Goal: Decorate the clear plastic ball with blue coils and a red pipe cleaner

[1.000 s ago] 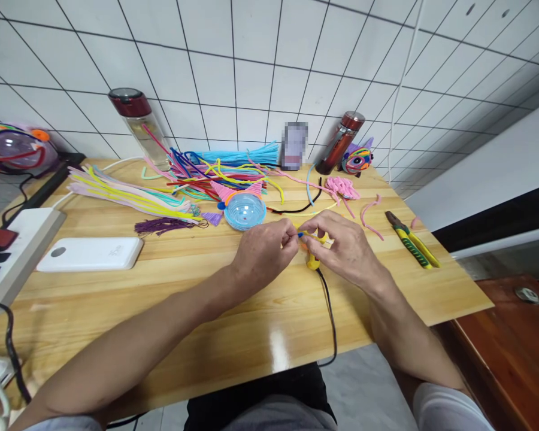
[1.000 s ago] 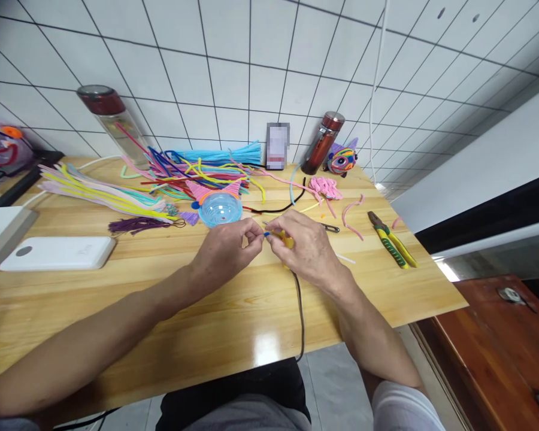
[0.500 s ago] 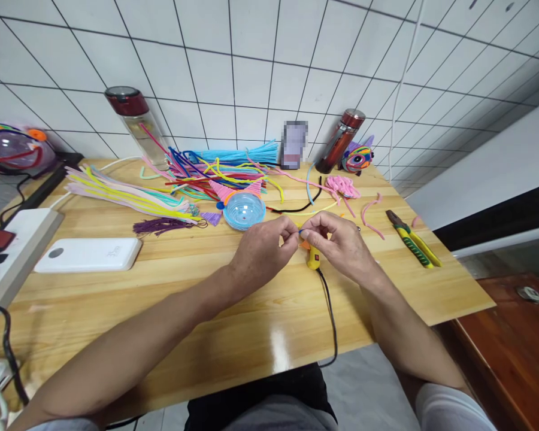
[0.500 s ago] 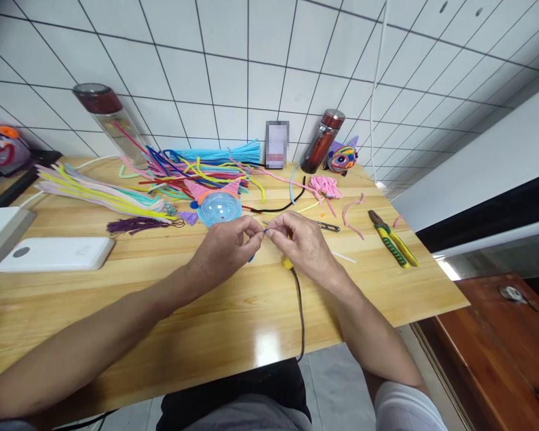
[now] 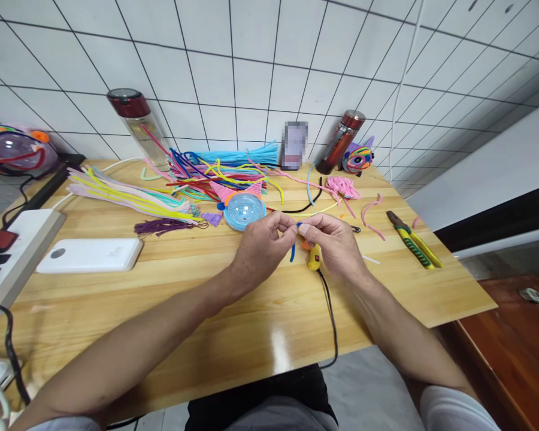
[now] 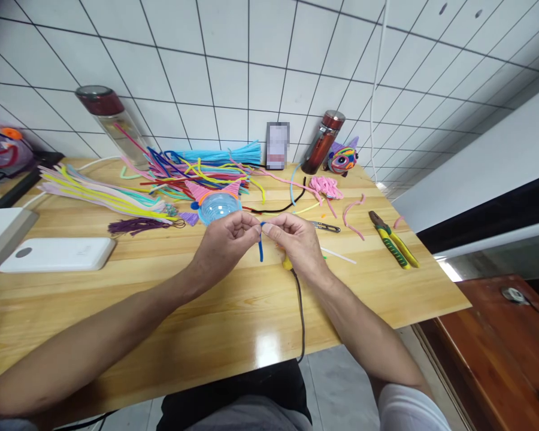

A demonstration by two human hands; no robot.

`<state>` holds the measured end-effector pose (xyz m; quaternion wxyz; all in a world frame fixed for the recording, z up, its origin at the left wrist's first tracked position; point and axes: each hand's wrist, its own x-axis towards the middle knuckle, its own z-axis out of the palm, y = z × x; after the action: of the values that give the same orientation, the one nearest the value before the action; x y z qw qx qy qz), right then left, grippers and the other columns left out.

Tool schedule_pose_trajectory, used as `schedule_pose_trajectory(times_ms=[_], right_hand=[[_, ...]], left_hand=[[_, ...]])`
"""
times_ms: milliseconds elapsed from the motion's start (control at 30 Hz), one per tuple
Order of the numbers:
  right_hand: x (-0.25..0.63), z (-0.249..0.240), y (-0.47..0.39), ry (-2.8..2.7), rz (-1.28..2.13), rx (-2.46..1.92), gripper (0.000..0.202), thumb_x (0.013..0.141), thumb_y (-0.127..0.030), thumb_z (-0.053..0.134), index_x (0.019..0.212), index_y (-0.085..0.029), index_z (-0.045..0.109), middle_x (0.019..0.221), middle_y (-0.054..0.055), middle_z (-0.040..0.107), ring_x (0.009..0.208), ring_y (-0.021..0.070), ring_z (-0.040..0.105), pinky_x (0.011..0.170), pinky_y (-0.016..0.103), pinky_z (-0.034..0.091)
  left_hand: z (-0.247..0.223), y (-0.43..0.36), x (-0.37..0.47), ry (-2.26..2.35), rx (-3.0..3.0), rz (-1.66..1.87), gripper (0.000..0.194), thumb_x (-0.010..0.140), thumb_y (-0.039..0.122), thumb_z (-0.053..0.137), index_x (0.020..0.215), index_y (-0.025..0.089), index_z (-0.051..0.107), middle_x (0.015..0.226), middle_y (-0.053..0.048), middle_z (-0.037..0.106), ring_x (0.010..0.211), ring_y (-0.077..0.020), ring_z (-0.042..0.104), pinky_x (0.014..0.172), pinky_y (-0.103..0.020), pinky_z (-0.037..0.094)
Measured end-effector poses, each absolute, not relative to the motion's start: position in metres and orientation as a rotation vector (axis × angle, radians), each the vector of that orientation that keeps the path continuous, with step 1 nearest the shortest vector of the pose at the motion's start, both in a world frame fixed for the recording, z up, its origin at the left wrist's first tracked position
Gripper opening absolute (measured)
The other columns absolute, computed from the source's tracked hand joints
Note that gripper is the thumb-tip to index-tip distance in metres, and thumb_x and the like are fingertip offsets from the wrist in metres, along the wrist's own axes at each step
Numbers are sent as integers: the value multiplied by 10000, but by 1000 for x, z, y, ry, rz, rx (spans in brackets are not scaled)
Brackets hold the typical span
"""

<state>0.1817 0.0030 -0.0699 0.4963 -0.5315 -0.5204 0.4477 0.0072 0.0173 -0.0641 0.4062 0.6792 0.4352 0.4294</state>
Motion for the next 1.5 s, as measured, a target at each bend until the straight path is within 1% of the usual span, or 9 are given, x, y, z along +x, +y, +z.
schedule_pose_trajectory(times_ms=[133,300,400,533,733,967,1200,1333,1500], right_hand=[[198,-57,6,-1425,1040,-1292,302,796,-503,831,882,-217,786,787,23,734,685,177,624,637,317,491],[211,-41,0,-1810,488,-1330,95,908,-303,722,929,-234,784,778,14,714,695,175,615,664,326,482],[208,-41,-6,-2045,297,-1269,92,932,-218,668,938,-236,759,839,33,744,743,194,654,715,347,512],[203,-47,-9,-2217,185,-1249,116,954,-170,627,953,-228,727,915,66,766,859,231,709,798,373,531],[203,-51,-8,-2281,133,-1259,115,981,-173,589,932,-209,686,902,78,736,818,225,678,746,357,483],[205,-51,-5,-2133,394,-1296,98,965,-175,601,887,-222,637,838,24,687,739,175,611,707,316,437],[199,-54,-2,-1773,792,-1312,161,960,-367,651,897,-219,649,736,-17,592,668,154,514,641,304,394],[193,-58,-2,-1531,999,-1254,280,888,-484,753,877,-217,670,708,-29,559,646,145,486,596,288,370],[182,-63,-4,-1270,1128,-1180,273,810,-453,839,844,-215,708,666,-44,548,592,115,424,551,263,329]], left_hand=[[-65,22,6,1090,1745,1021,61,881,168,640,834,185,675,741,13,713,639,-117,576,574,-235,408],[-67,22,4,1159,1959,919,79,866,146,658,805,196,662,686,23,704,624,-130,611,611,-253,430],[-70,19,5,1244,2142,842,81,863,143,659,808,203,656,726,-2,736,669,-160,660,631,-273,425],[-74,14,7,1295,2300,808,102,891,164,640,801,211,639,776,-31,764,713,-188,694,639,-289,412],[-76,11,7,1277,2365,812,88,908,166,628,834,207,653,804,-35,784,718,-191,703,633,-293,404],[-69,14,5,1214,2219,902,71,902,150,667,870,202,704,756,-6,764,671,-155,678,647,-269,446],[-59,15,5,1152,2027,999,104,905,115,672,852,195,712,631,54,676,577,-108,587,624,-237,442],[-56,13,5,1155,1973,1064,102,908,130,672,843,196,715,633,55,669,582,-104,578,613,-236,427],[-56,12,5,1129,1919,1123,93,907,143,668,848,193,720,615,62,648,543,-90,520,580,-239,382]])
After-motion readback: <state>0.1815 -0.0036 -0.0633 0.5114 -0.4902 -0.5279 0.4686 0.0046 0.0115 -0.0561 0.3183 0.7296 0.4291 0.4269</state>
